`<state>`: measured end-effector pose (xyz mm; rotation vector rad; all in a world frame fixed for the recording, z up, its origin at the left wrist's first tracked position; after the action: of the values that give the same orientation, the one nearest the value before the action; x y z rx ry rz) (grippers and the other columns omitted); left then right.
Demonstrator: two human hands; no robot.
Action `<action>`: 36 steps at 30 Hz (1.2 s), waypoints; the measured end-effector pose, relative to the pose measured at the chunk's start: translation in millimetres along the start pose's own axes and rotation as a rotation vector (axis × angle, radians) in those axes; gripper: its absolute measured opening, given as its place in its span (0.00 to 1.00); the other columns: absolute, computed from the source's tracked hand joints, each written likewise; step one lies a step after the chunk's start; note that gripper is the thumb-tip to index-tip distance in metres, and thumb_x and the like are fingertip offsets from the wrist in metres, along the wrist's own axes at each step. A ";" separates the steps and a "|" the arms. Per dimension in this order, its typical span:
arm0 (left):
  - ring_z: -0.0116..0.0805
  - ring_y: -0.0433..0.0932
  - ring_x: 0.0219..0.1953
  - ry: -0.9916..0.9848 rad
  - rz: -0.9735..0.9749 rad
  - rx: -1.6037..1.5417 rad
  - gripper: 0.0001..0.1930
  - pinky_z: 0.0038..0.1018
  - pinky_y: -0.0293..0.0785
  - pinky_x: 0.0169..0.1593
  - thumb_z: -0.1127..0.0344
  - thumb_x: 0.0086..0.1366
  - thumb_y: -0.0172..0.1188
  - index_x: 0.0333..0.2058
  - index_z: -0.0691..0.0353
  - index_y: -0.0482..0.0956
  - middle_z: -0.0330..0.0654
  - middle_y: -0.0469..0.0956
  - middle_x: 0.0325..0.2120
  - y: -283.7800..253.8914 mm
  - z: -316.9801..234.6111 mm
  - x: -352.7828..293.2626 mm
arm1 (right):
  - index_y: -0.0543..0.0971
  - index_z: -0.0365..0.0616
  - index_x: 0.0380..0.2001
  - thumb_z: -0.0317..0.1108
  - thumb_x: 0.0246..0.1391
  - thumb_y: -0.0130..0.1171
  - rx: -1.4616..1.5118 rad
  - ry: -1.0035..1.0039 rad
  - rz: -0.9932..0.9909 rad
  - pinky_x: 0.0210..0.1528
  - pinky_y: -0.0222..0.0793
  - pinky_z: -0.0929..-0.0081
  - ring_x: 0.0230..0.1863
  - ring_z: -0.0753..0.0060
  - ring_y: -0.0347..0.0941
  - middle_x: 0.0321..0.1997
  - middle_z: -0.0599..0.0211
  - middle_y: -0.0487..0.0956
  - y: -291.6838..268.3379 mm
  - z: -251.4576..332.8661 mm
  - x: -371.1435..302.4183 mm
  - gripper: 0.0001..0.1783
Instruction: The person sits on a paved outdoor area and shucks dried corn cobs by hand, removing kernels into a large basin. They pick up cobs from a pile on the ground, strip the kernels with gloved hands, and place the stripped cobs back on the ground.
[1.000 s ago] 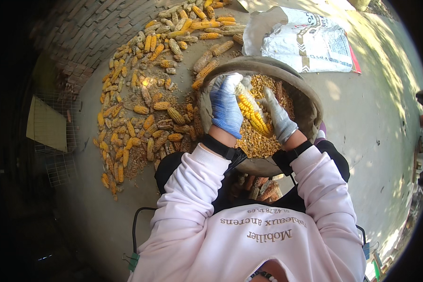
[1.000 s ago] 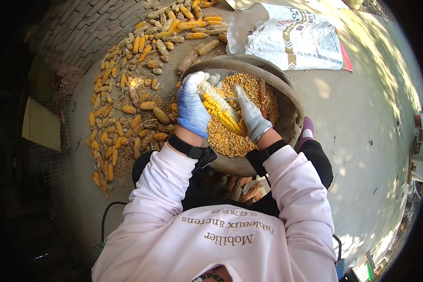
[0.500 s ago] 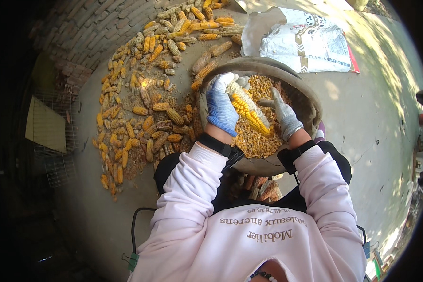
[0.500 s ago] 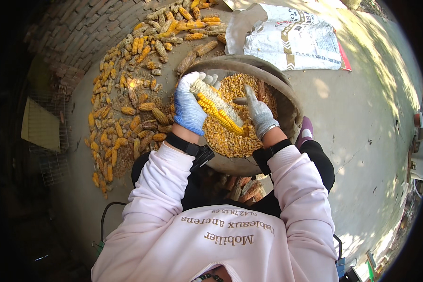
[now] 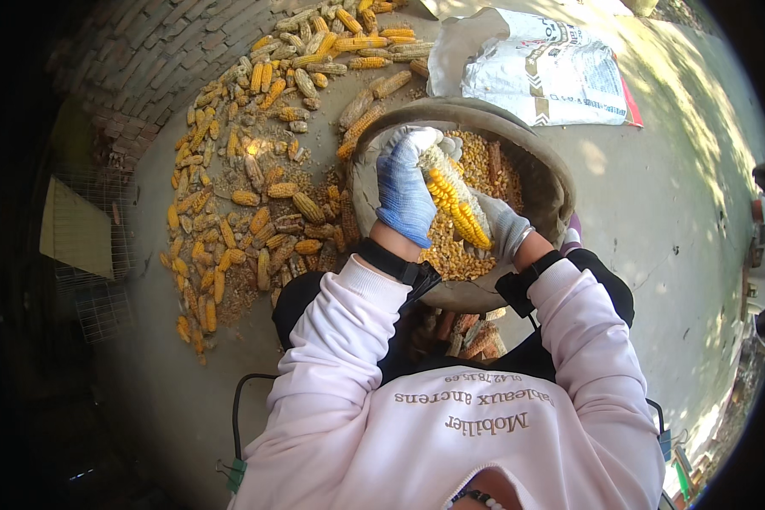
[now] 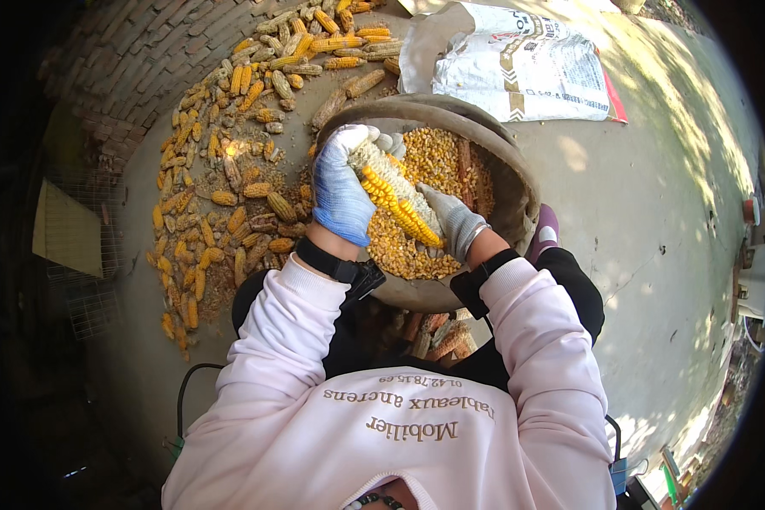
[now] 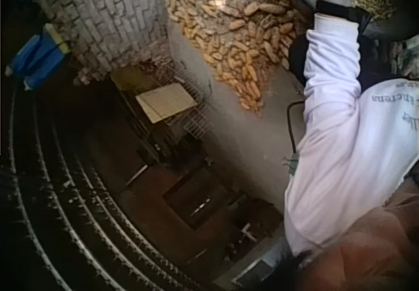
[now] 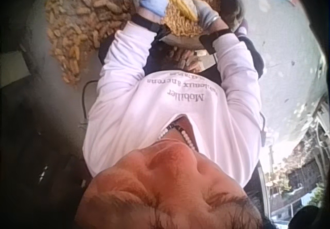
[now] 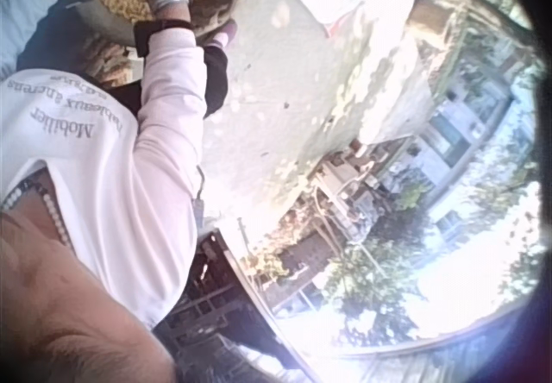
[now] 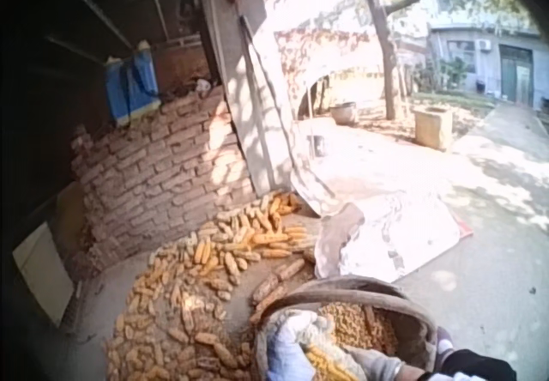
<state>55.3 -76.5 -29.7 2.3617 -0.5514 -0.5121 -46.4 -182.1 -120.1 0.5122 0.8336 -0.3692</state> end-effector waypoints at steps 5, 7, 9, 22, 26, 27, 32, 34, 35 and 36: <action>0.35 0.73 0.32 -0.020 -0.245 -0.210 0.11 0.33 0.71 0.45 0.59 0.58 0.53 0.29 0.62 0.69 0.40 0.71 0.26 -10.8 -6.4 14.4 | 0.68 0.40 0.50 0.65 0.53 0.41 -0.482 -0.787 -0.291 0.37 0.75 0.63 0.40 0.55 0.75 0.33 0.57 0.78 12.8 25.0 -32.9 0.38; 0.34 0.72 0.33 -0.002 -0.285 -0.207 0.12 0.33 0.71 0.44 0.58 0.58 0.54 0.30 0.61 0.69 0.39 0.70 0.25 -13.4 -4.6 18.7 | 0.74 0.39 0.46 0.63 0.54 0.42 -0.770 -0.707 -0.291 0.42 0.70 0.73 0.43 0.49 0.73 0.34 0.50 0.78 17.3 18.5 -40.8 0.36; 0.34 0.72 0.33 -0.007 -0.291 -0.161 0.14 0.33 0.71 0.44 0.56 0.57 0.56 0.31 0.61 0.69 0.38 0.69 0.25 -15.3 0.8 19.8 | 0.75 0.38 0.42 0.62 0.54 0.43 -0.742 -0.889 -0.370 0.36 0.70 0.72 0.38 0.51 0.75 0.31 0.52 0.78 18.6 19.4 -40.5 0.34; 0.35 0.74 0.31 0.161 -0.317 0.063 0.13 0.31 0.74 0.41 0.61 0.59 0.56 0.35 0.65 0.73 0.43 0.73 0.28 -19.0 9.4 19.1 | 0.70 0.39 0.51 0.62 0.55 0.41 -0.692 -0.804 -0.274 0.54 0.61 0.69 0.53 0.50 0.68 0.48 0.45 0.73 20.8 13.5 -17.1 0.36; 0.23 0.71 0.30 0.123 -0.292 0.048 0.11 0.21 0.69 0.36 0.65 0.55 0.60 0.36 0.63 0.74 0.35 0.74 0.30 -5.4 14.3 5.0 | 0.73 0.33 0.46 0.60 0.58 0.36 -0.543 -0.579 -0.292 0.49 0.63 0.66 0.48 0.47 0.70 0.41 0.43 0.76 8.5 2.8 4.8 0.36; 0.22 0.71 0.29 0.087 -0.275 0.096 0.10 0.20 0.69 0.35 0.65 0.55 0.60 0.34 0.62 0.74 0.35 0.74 0.29 -2.8 15.9 2.6 | 0.74 0.33 0.44 0.60 0.58 0.36 -0.592 -0.663 -0.376 0.47 0.63 0.66 0.46 0.46 0.71 0.38 0.41 0.76 9.6 3.1 13.4 0.36; 0.21 0.70 0.25 0.171 -0.203 0.227 0.08 0.20 0.68 0.29 0.65 0.55 0.59 0.30 0.60 0.71 0.33 0.72 0.25 3.8 18.0 0.3 | 0.76 0.34 0.39 0.61 0.57 0.35 -0.598 -0.723 -0.548 0.45 0.64 0.61 0.42 0.44 0.71 0.36 0.42 0.77 12.4 4.2 22.8 0.37; 0.23 0.70 0.25 0.088 -0.389 0.095 0.08 0.20 0.69 0.30 0.65 0.55 0.59 0.32 0.61 0.72 0.34 0.72 0.25 -1.1 17.3 4.5 | 0.77 0.37 0.37 0.61 0.56 0.35 -0.673 -0.971 -0.585 0.45 0.65 0.59 0.42 0.43 0.71 0.35 0.43 0.76 19.5 6.0 5.8 0.36; 0.25 0.71 0.27 0.058 -0.363 0.064 0.10 0.21 0.70 0.31 0.65 0.55 0.59 0.33 0.62 0.72 0.35 0.72 0.27 -0.1 18.9 4.9 | 0.78 0.38 0.36 0.60 0.56 0.35 -0.780 -0.809 -0.603 0.45 0.65 0.57 0.42 0.42 0.70 0.35 0.44 0.76 20.5 3.3 -1.1 0.35; 0.25 0.71 0.27 0.072 -0.345 0.081 0.10 0.22 0.70 0.31 0.65 0.55 0.59 0.33 0.63 0.71 0.35 0.72 0.28 0.8 19.0 5.7 | 0.78 0.38 0.36 0.60 0.56 0.34 -0.735 -0.753 -0.597 0.45 0.65 0.57 0.42 0.42 0.70 0.35 0.43 0.76 21.7 6.1 -4.8 0.35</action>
<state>50.7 -89.5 -43.9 2.5558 -0.1316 -0.5627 -34.8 -167.3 -106.8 -0.5657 0.3128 -0.7005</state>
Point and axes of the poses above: each hand's wrist, its own x-axis towards the middle knuckle, its own y-axis out of the palm, z = x × y, the point moved 2 cm from there along x, towards the middle knuckle
